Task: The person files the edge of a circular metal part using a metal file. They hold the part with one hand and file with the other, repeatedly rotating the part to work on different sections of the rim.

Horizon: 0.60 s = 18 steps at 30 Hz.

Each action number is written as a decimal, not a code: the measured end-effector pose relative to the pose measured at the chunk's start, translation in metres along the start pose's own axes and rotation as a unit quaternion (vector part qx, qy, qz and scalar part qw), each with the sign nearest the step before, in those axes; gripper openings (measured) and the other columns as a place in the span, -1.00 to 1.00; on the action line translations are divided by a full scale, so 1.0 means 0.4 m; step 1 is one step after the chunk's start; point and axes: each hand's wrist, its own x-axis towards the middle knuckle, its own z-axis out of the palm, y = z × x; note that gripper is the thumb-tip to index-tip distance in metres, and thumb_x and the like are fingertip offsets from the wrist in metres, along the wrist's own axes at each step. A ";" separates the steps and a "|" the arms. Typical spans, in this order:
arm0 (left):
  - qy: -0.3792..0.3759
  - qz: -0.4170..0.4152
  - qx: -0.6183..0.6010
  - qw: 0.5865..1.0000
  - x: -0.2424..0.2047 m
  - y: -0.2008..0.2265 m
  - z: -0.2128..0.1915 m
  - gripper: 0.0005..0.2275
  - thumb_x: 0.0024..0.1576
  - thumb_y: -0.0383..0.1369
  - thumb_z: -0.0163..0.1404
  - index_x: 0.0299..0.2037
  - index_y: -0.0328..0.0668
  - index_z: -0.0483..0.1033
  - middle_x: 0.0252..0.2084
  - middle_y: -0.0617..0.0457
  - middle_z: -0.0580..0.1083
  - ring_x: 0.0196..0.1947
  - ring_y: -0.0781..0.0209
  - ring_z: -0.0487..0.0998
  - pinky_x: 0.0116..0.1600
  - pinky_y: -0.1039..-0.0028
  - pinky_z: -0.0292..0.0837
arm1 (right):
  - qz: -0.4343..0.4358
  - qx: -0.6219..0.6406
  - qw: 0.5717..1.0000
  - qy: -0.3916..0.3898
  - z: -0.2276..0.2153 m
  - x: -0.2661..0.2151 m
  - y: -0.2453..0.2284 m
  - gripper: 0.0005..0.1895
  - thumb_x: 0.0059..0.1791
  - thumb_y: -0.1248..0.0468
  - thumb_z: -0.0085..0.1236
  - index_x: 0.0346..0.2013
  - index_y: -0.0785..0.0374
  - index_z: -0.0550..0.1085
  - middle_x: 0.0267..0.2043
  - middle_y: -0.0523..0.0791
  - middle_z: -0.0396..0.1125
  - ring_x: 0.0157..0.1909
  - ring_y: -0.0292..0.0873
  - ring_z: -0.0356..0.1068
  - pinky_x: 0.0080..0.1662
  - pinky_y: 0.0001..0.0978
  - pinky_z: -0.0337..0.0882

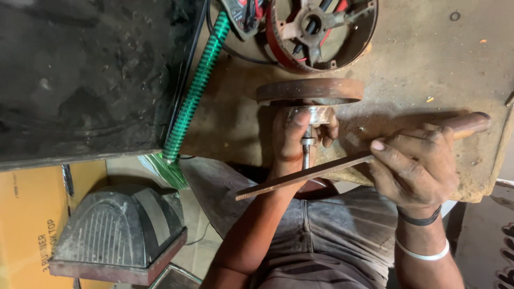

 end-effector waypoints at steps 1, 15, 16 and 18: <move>0.007 -0.004 0.022 1.000 -0.004 0.005 0.004 -0.51 0.22 0.03 0.16 -0.16 -0.40 0.50 -0.35 -0.08 0.50 -0.39 0.19 0.51 -0.34 0.45 0.35 | -0.001 0.003 1.000 0.004 0.002 0.004 0.001 -0.73 -0.06 0.40 0.42 -0.10 0.24 0.55 -0.24 -0.06 0.41 -0.17 0.00 0.42 -0.11 -0.17 0.27; 0.021 -0.075 -0.144 0.987 0.001 -0.045 -0.033 -0.42 0.37 0.14 -0.25 0.03 -0.35 0.49 -0.24 -0.15 0.55 -0.29 0.07 0.57 -0.27 0.37 0.41 | 0.013 -0.012 1.000 -0.006 0.004 -0.002 0.002 -0.74 -0.04 0.41 0.45 -0.11 0.27 0.57 -0.23 -0.05 0.38 -0.22 0.00 0.36 0.01 -0.14 0.36; 0.028 -0.078 -0.144 0.986 0.000 -0.045 -0.034 -0.43 0.37 0.14 -0.25 0.04 -0.33 0.48 -0.24 -0.16 0.55 -0.30 0.06 0.57 -0.27 0.37 0.41 | 0.015 -0.011 1.000 -0.007 0.004 -0.002 0.001 -0.75 -0.03 0.40 0.45 -0.10 0.27 0.57 -0.22 -0.05 0.39 -0.21 0.00 0.37 0.00 -0.15 0.35; 0.042 -0.085 -0.146 0.985 -0.001 -0.041 -0.029 -0.44 0.36 0.14 -0.27 0.05 -0.29 0.45 -0.26 -0.16 0.55 -0.31 0.06 0.57 -0.28 0.37 0.41 | 0.013 -0.011 1.000 -0.001 0.008 -0.001 -0.001 -0.76 -0.02 0.39 0.46 -0.11 0.27 0.57 -0.23 -0.05 0.39 -0.22 -0.01 0.37 0.03 -0.10 0.33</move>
